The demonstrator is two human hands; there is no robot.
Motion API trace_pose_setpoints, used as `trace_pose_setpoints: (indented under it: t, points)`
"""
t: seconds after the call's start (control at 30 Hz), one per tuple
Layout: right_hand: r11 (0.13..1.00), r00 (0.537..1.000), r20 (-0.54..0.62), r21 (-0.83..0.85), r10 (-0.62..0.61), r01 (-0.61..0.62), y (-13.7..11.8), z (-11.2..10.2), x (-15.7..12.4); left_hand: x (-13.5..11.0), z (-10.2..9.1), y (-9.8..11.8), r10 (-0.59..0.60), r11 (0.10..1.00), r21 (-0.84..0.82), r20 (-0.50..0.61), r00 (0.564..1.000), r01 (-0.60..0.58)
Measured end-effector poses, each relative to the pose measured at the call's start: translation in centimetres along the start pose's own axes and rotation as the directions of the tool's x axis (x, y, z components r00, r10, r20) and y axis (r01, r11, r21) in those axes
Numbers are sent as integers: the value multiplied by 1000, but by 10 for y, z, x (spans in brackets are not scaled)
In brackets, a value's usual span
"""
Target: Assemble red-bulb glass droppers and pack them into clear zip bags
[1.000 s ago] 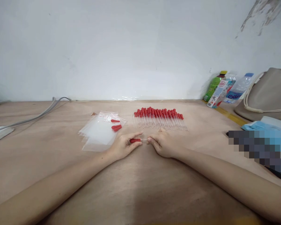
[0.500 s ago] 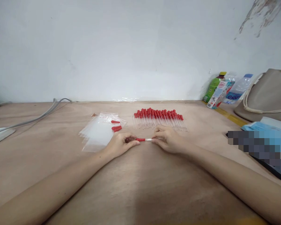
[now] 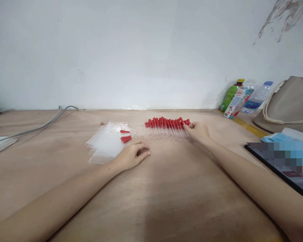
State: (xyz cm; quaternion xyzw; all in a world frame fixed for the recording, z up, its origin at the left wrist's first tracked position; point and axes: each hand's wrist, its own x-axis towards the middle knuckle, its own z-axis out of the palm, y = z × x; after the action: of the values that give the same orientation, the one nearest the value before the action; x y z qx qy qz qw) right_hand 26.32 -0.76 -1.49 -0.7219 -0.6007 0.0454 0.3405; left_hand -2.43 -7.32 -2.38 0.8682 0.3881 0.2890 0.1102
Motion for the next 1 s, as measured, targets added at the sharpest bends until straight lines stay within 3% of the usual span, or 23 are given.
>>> trace_pose_setpoints:
  t: [0.17,0.4,0.57,0.67,0.73,0.8,0.87,1.0]
  points:
    - [984,996,29,-159,89,-84,-6,7,3,-1,0,0,-9,1000,-10,5,1000,9]
    - [978,999,22,-206,48,-43,-8,9,3,0,0,-1,8,1000,-11,14,1000,-8]
    - [972,976,-5,-96,-217,216,-35,17,-19,0,1,0,5,1000,15,14,1000,-5]
    - [891,890,52,-25,-452,454,-61,33,-37,0,1,-3,-9,997,72,-31,999,11]
    - [827,823,103,-8,-559,563,-77,45,-46,1,-2,-9,-21,986,164,-122,992,41]
    - [796,791,149,-34,-593,604,-92,55,-52,1,-8,-17,-31,955,282,-222,974,95]
    - [793,790,193,-78,-582,604,-103,62,-55,1,-13,-26,-57,911,377,-290,955,169]
    - [803,802,247,-124,-544,582,-113,67,-54,1,-19,-40,-144,859,431,-315,938,277]
